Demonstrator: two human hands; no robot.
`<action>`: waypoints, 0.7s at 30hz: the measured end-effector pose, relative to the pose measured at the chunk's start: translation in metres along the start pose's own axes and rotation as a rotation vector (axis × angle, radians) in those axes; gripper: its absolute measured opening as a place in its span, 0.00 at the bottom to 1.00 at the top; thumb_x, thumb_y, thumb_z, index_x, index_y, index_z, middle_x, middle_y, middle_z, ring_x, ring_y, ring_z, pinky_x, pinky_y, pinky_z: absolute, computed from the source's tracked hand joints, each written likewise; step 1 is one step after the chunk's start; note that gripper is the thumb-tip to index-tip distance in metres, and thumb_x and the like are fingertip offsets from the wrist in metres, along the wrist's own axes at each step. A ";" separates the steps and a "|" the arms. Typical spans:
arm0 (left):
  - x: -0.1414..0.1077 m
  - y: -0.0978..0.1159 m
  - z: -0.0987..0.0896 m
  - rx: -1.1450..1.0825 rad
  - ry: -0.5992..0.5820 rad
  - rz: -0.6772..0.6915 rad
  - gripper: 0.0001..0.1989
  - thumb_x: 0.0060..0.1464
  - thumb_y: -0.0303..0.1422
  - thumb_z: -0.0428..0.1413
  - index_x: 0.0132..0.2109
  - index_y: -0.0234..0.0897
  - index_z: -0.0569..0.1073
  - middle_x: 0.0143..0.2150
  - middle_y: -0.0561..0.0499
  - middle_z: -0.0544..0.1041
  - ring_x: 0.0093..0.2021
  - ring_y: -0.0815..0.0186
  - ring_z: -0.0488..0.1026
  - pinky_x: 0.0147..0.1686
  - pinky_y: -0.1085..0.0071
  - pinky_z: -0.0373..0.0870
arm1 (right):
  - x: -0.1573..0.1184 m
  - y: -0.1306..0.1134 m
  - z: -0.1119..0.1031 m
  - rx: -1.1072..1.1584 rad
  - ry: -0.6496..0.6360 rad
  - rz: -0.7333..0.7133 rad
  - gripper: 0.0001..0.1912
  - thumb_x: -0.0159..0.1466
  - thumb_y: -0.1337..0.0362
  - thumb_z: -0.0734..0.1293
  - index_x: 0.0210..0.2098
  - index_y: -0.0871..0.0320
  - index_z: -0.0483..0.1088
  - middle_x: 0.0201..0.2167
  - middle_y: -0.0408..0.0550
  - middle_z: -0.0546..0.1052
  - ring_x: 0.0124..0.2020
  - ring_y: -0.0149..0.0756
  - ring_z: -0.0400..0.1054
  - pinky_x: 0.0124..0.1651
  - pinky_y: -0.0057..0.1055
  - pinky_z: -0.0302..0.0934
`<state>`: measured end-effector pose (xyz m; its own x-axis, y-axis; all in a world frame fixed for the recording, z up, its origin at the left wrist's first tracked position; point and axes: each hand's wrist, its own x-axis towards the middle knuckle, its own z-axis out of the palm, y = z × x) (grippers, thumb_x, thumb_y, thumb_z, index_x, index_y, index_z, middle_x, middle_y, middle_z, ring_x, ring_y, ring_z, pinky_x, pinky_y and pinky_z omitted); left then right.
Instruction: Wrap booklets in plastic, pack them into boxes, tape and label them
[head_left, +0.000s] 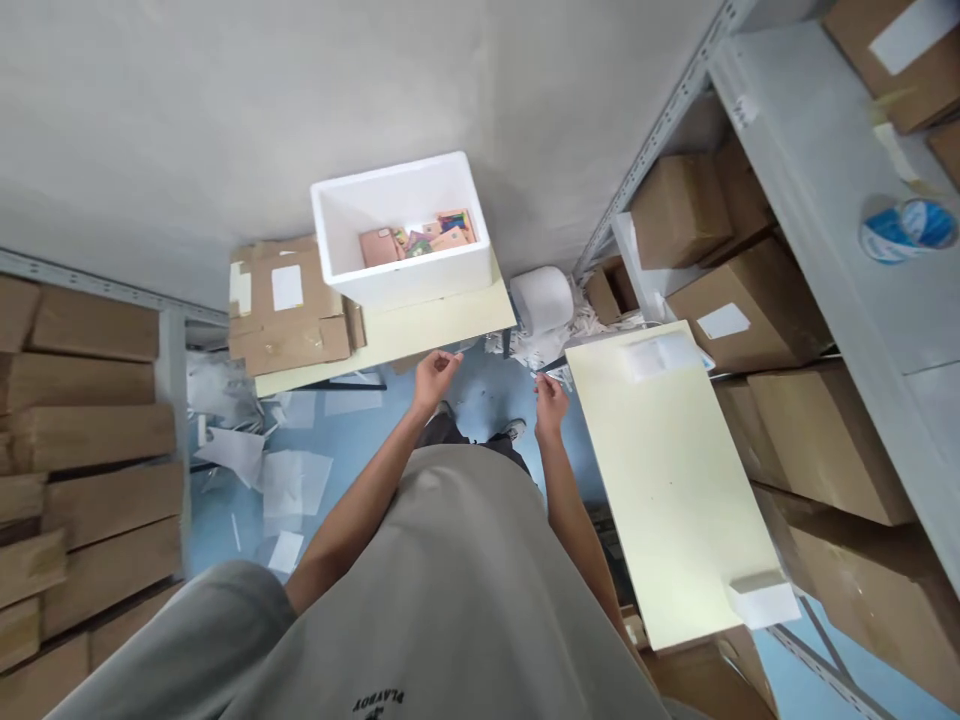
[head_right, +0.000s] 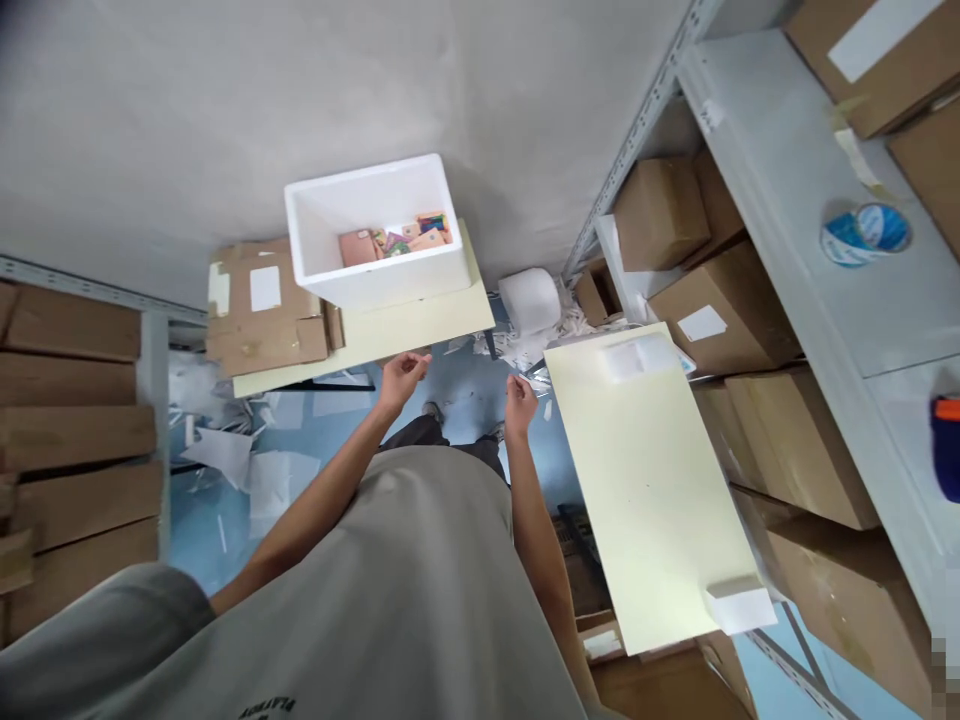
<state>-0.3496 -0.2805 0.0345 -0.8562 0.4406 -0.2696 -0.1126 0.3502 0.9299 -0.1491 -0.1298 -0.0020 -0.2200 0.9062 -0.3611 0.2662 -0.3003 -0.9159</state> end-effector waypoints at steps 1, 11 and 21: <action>0.006 -0.005 -0.015 -0.057 0.035 -0.035 0.17 0.55 0.47 0.66 0.32 0.38 0.75 0.27 0.51 0.74 0.30 0.65 0.72 0.36 0.68 0.70 | -0.007 -0.004 0.012 0.006 -0.031 -0.011 0.28 0.60 0.41 0.68 0.44 0.59 0.79 0.37 0.54 0.83 0.37 0.44 0.75 0.44 0.39 0.70; 0.089 -0.082 -0.226 -0.560 0.544 -0.591 0.11 0.51 0.24 0.64 0.40 0.38 0.71 0.35 0.53 0.74 0.36 0.69 0.77 0.41 0.71 0.78 | -0.092 -0.029 0.158 0.022 -0.189 -0.045 0.25 0.60 0.41 0.71 0.42 0.57 0.79 0.38 0.53 0.83 0.36 0.40 0.73 0.40 0.36 0.67; 0.142 -0.127 -0.340 -0.627 0.573 -0.809 0.13 0.58 0.32 0.65 0.39 0.40 0.66 0.35 0.52 0.72 0.35 0.69 0.75 0.36 0.74 0.79 | -0.157 -0.028 0.245 -0.081 -0.163 -0.022 0.26 0.59 0.40 0.71 0.41 0.57 0.80 0.38 0.52 0.84 0.35 0.39 0.73 0.36 0.33 0.64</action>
<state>-0.6285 -0.5437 -0.0373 -0.5047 -0.2160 -0.8358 -0.8204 -0.1815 0.5423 -0.3520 -0.3361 0.0375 -0.3742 0.8500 -0.3708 0.3328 -0.2502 -0.9092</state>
